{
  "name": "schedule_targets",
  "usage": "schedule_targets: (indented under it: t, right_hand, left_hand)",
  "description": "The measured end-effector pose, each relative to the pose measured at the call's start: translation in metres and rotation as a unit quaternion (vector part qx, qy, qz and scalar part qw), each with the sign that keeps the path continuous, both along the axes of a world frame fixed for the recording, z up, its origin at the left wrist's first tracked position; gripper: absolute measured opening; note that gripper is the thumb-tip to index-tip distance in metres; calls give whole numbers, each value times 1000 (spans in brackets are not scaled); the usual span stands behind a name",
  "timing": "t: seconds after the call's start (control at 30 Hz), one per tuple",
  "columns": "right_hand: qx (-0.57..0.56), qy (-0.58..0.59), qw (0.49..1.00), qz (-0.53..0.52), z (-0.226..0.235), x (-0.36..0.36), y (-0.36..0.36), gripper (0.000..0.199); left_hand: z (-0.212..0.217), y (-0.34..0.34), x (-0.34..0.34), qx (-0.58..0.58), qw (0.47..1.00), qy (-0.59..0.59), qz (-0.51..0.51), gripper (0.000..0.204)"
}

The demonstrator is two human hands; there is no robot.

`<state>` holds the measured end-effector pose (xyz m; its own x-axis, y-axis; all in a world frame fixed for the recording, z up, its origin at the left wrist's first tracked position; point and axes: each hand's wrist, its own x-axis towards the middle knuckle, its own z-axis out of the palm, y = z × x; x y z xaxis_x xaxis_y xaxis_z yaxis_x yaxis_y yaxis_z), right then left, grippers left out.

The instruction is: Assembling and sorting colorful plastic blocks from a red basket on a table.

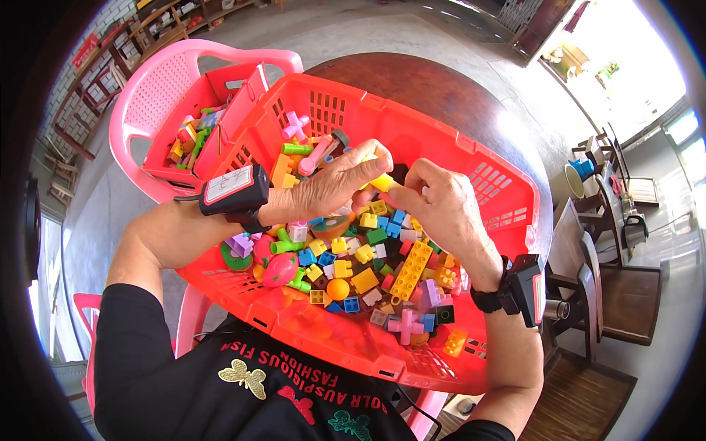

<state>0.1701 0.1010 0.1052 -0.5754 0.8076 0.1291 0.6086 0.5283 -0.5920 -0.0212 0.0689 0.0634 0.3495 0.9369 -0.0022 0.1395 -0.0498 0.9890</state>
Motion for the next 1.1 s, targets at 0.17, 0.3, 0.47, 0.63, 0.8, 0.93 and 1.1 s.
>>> schedule_targets:
  t: [0.17,0.3,0.47,0.63,0.8,0.93,1.1]
  right_hand:
    - [13,50,998,-42,0,-9,-7,26]
    - [26,42,997,-55,0,-6,-6,24]
    - [6,43,998,-52,-9,-8,-10,24]
    - [-20,75,995,-63,-7,-12,-13,25]
    - [-23,51,996,-72,-10,-11,-12,27]
    - [-6,40,997,-60,-32,-12,3,29]
    - [-119,95,988,-17,-39,1,29,45]
  left_hand:
    - [-12,1,9,57,989,-135,26,43]
    - [-1,-4,7,60,996,-62,6,39]
    - [-1,-14,11,31,997,-72,29,36]
    - [-3,-14,15,87,991,-81,66,35]
    - [-17,-11,15,105,990,-63,66,33]
    - [-15,11,6,106,994,-27,-1,34]
    - [-1,19,0,-31,996,-78,-10,30]
